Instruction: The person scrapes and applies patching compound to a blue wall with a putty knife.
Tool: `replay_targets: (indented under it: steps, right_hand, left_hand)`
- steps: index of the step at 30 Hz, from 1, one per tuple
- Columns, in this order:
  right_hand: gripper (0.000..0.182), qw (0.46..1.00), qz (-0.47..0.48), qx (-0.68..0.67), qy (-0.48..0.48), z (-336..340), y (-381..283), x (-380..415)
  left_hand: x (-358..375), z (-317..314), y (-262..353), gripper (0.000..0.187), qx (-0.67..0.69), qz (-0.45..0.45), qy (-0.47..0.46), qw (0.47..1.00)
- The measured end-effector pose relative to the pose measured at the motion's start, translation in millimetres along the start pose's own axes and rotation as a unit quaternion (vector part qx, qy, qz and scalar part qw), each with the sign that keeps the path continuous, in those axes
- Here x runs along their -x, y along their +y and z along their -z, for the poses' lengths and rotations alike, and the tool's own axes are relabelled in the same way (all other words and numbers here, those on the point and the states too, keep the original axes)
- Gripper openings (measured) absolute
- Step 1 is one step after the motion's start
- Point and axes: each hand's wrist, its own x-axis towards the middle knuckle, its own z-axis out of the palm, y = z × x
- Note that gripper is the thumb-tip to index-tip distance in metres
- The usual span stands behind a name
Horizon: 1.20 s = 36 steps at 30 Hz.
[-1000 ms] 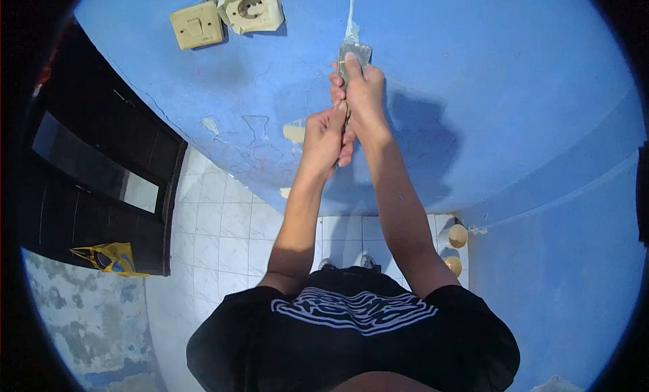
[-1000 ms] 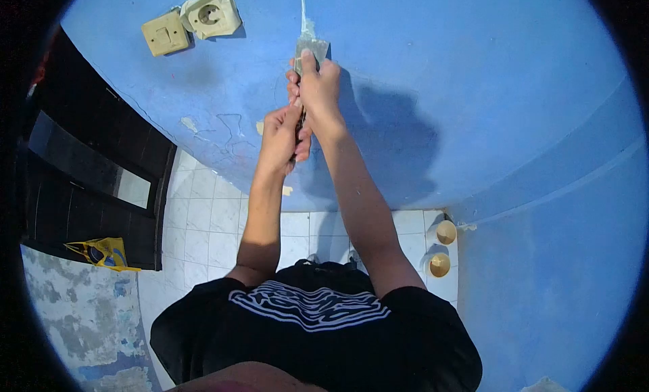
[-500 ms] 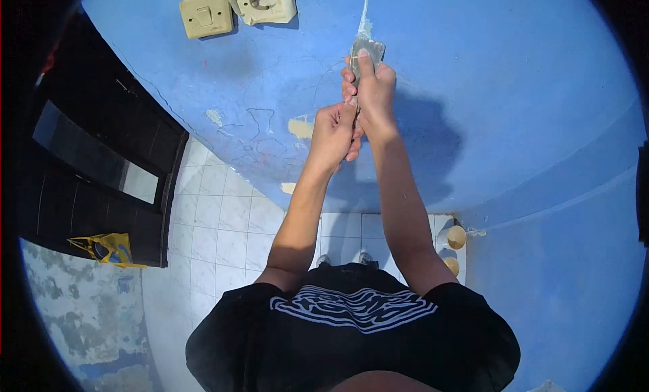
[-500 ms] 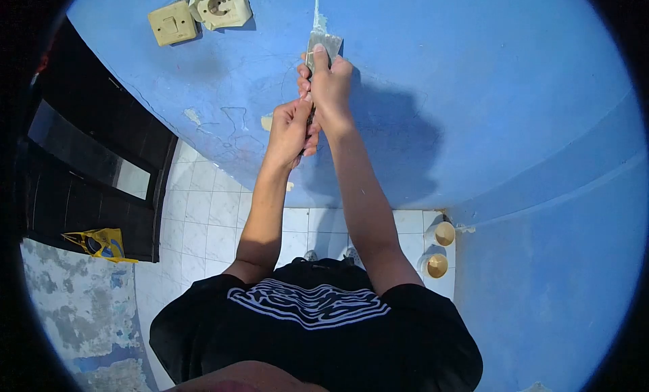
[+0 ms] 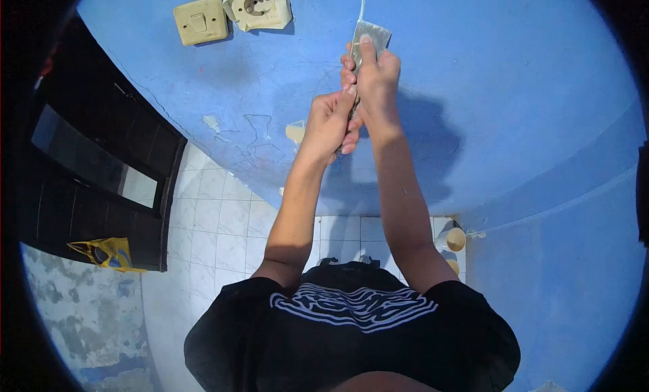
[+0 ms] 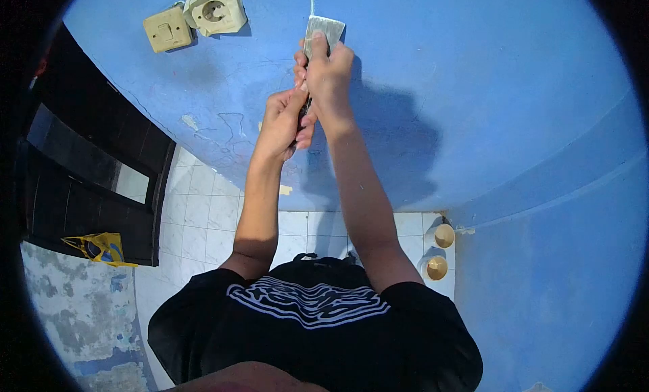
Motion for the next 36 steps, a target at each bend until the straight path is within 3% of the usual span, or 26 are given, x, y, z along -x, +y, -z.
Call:
replay_targets:
  steps: [7,9,15,20,22,25,31,33,36]
  right_hand:
    - [0.031,0.997,-0.061,0.034,0.027,8,14,12]
    - [0.032,1.000,0.002,0.008,-0.001,5,5,3]
    - [0.031,0.998,-0.054,0.020,0.036,7,16,16]
    - [0.030,1.000,-0.019,-0.006,-0.003,4,2,2]
    - [0.030,1.000,-0.012,-0.003,-0.007,8,4,3]
    - [0.030,0.997,-0.080,0.003,0.018,9,8,15]
    - [0.029,0.999,-0.033,0.007,0.004,6,-1,5]
    - [0.030,0.996,-0.084,0.012,0.018,10,7,17]
    - [0.030,0.998,-0.055,0.025,0.007,10,3,13]
  left_hand:
    - [11,5,-21,0.040,-0.027,0.021,0.031,0.999]
    - [1,1,-7,0.039,-0.018,-0.001,-0.002,1.000]
    - [10,7,-21,0.039,0.000,0.024,0.015,1.000]
    - [0,-2,-3,0.039,-0.001,-0.010,-0.012,1.000]
    - [4,-1,-13,0.040,-0.015,0.002,0.023,1.000]
    - [12,3,-22,0.040,-0.013,0.024,0.031,0.999]
    - [5,-4,-10,0.040,0.007,0.017,0.026,1.000]
    - [15,0,-18,0.040,0.006,0.029,0.025,0.999]
    - [11,-4,-11,0.040,0.007,0.031,0.021,0.999]
